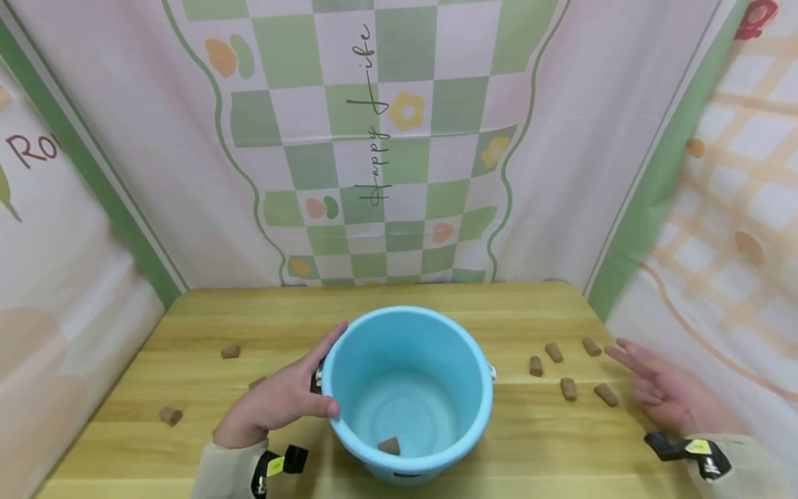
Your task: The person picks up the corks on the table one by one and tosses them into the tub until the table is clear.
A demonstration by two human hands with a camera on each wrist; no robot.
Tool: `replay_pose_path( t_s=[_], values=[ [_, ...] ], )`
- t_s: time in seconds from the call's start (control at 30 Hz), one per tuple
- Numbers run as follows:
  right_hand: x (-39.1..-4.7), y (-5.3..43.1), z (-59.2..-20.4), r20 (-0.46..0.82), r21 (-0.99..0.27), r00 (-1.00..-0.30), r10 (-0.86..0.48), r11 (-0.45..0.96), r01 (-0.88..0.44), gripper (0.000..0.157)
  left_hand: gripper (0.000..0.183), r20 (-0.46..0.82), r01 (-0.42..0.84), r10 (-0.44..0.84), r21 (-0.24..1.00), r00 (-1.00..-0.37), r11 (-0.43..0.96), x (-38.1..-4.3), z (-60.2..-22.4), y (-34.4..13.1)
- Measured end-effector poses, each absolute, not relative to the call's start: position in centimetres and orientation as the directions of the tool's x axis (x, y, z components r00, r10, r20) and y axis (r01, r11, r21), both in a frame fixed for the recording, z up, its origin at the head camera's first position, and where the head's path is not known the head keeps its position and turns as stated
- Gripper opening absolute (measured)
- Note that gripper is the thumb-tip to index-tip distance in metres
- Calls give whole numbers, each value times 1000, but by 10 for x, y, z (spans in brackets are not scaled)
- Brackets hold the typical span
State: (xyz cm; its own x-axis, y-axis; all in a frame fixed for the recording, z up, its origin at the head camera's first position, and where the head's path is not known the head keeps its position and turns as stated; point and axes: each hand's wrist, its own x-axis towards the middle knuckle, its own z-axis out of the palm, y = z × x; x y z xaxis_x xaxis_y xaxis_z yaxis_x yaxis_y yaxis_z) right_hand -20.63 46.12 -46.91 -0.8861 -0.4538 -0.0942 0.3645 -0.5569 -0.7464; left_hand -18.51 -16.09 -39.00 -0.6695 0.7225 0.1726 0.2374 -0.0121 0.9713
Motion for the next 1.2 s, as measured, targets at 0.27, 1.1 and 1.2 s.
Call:
replay_pose_path(
  t_s=[0.27,1.1,1.2],
  values=[
    [-201,467,-484,-242,-799,-894,-377,-445,404,32,104,178,231,724,973,-667,-27,-184,-389,-160],
    [-188,459,-488,-365,-886,-918,-157,-243,394,21,104,124,192,725,981,-677,11,-184,-387,-161],
    [-187,457,-487,-360,-897,-922,-141,-220,384,22,104,128,203,727,979,-675,16,-185,-387,-162]
  ],
)
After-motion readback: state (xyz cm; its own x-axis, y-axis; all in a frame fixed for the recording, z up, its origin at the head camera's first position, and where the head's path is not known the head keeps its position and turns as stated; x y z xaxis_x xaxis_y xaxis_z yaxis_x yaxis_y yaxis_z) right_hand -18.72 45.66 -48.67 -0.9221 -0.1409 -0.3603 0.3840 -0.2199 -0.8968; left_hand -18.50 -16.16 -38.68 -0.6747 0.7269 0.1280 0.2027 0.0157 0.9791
